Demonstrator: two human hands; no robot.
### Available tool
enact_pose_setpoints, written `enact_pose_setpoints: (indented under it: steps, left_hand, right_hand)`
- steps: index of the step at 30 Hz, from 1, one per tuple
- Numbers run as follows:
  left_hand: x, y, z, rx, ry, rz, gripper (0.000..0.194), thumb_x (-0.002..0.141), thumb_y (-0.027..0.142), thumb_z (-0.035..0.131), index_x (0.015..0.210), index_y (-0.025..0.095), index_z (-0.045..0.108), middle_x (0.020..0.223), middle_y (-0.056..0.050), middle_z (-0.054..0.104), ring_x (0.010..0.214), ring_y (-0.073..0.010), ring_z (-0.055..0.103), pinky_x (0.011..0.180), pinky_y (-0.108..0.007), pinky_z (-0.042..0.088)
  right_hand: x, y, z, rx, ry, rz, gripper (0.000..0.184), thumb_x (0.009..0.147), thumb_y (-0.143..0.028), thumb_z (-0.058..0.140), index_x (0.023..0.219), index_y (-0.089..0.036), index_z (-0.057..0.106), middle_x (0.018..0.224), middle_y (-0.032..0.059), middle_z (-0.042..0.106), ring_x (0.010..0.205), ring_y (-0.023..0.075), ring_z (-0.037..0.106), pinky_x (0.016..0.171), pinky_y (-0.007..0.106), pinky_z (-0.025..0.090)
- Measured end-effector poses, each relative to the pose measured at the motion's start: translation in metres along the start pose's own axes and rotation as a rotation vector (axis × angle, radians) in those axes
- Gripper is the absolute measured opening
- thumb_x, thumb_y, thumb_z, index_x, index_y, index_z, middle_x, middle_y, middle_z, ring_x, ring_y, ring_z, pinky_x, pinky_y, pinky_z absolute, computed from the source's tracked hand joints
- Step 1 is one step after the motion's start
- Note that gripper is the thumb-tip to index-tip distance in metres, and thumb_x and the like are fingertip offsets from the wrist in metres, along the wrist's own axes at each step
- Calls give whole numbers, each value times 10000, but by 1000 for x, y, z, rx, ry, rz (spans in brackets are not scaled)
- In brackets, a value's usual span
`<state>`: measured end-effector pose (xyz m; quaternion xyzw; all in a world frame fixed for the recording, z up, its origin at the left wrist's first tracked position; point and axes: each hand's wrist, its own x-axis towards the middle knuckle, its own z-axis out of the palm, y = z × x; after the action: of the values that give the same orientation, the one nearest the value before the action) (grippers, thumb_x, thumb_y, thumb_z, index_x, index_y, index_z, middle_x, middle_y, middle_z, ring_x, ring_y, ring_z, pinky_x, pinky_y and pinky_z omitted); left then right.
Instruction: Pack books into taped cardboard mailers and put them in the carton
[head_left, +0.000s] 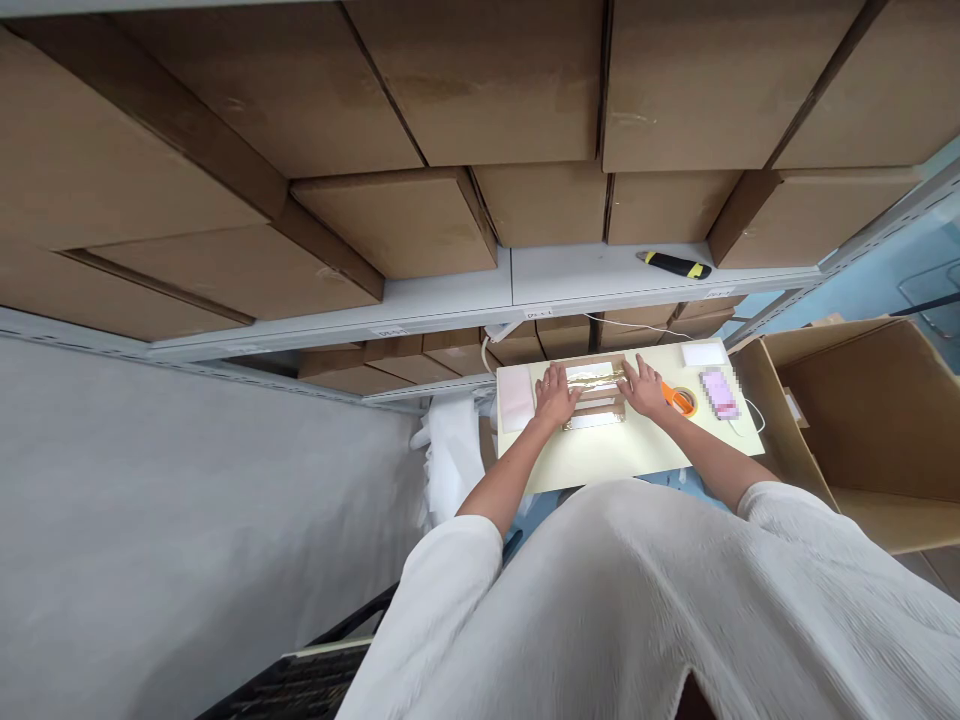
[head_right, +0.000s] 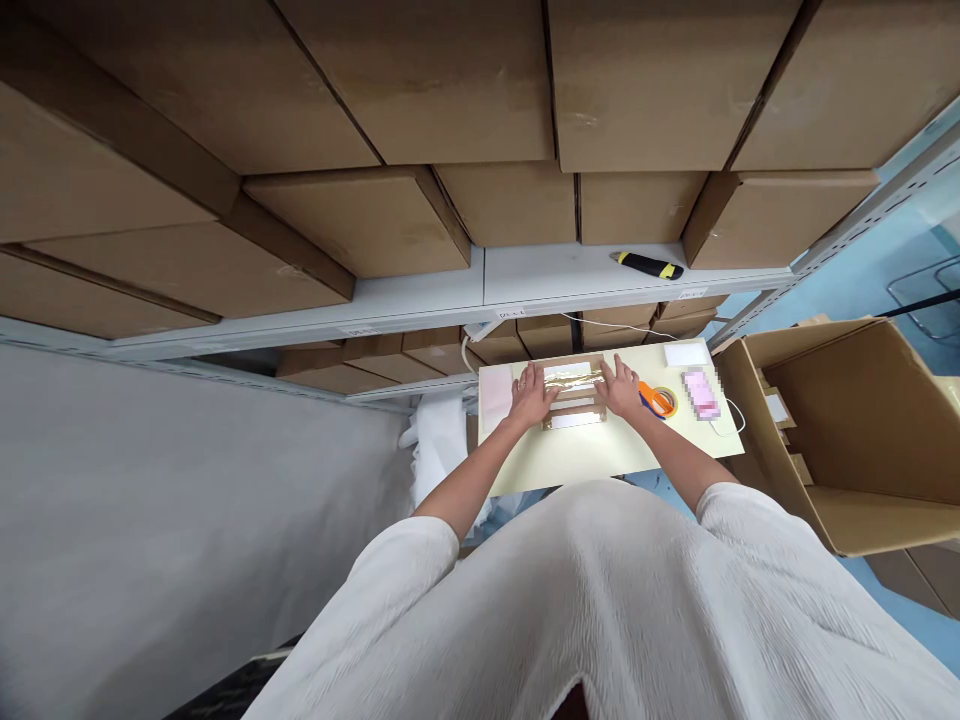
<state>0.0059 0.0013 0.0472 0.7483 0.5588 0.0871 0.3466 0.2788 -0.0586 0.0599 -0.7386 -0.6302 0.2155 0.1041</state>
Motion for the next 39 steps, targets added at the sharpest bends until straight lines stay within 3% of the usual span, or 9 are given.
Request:
enact_pose_setpoints:
  steps: [3,5,10,14,18,24,29,35,39]
  left_hand:
    - [13,15,-5,-226,106,-146,821,1058,522,606,1761,199,332,1824,-230,348,1688,-410,353,1365,-594,305]
    - [16,25,-10,-303,176,-203,776,1052,462,628,1738,203,374,1760,-228,448,1636,-401,437,1350,-566,347]
    - [2,43,-29,-347,394,-140,697,1043,383,632,1696,247,429,1644,-195,549,1548,-376,525,1326,-568,384]
    - [-16,44,-30,-357,472,-84,645,1061,373,599,1677,274,435,1591,-166,586,1528,-328,540,1313,-513,409]
    - [-31,30,-6,-291,389,-157,756,977,278,649,1692,232,407,1605,-191,568,1526,-358,545,1302,-530,421]
    - [-49,-4,32,-283,68,-338,997,938,321,701,1789,174,202,1689,-258,508,1521,-393,578,1214,-515,508]
    - [-27,-9,29,-328,122,-382,994,989,405,664,1803,172,143,1723,-243,506,1611,-369,500,1281,-509,447]
    - [-6,7,17,-469,58,-362,1039,1005,423,678,1822,168,89,1563,-194,693,1397,-358,713,1189,-482,531]
    - [-8,10,10,-530,121,-356,1067,1005,428,689,1828,215,45,1634,-176,636,1452,-318,676,1196,-447,527]
  right_hand:
    - [13,-6,-7,254,-55,172,764,1108,-563,425,1766,-179,361,1620,233,613,1418,414,634,1184,598,507]
    - [17,-11,-12,366,-43,200,814,1092,-621,433,1771,-183,341,1511,215,697,1321,404,693,1131,572,552]
    - [4,-19,-29,456,184,153,788,1100,-669,378,1745,-216,369,1520,185,670,1267,357,699,1109,539,566]
    - [-16,-19,-29,488,271,118,776,1112,-697,349,1712,-208,399,1433,180,692,1241,341,689,1065,507,576]
    - [-35,-4,-9,423,196,100,776,1112,-692,320,1669,-166,446,1260,175,743,1159,348,705,1023,499,581]
    - [-45,29,16,300,-104,136,721,1100,-589,430,1654,-129,458,1122,163,801,1072,347,759,1008,460,589]
    - [-19,28,12,378,-110,232,777,1041,-572,526,1714,-198,425,1555,217,659,1291,340,721,1076,464,596]
    - [-4,9,5,604,-124,296,870,995,-593,606,1767,-269,368,1564,189,665,1282,337,733,1131,520,585]
    - [-11,-4,-3,705,-77,292,920,1002,-625,605,1787,-242,315,1669,196,567,1429,327,654,1183,486,566]
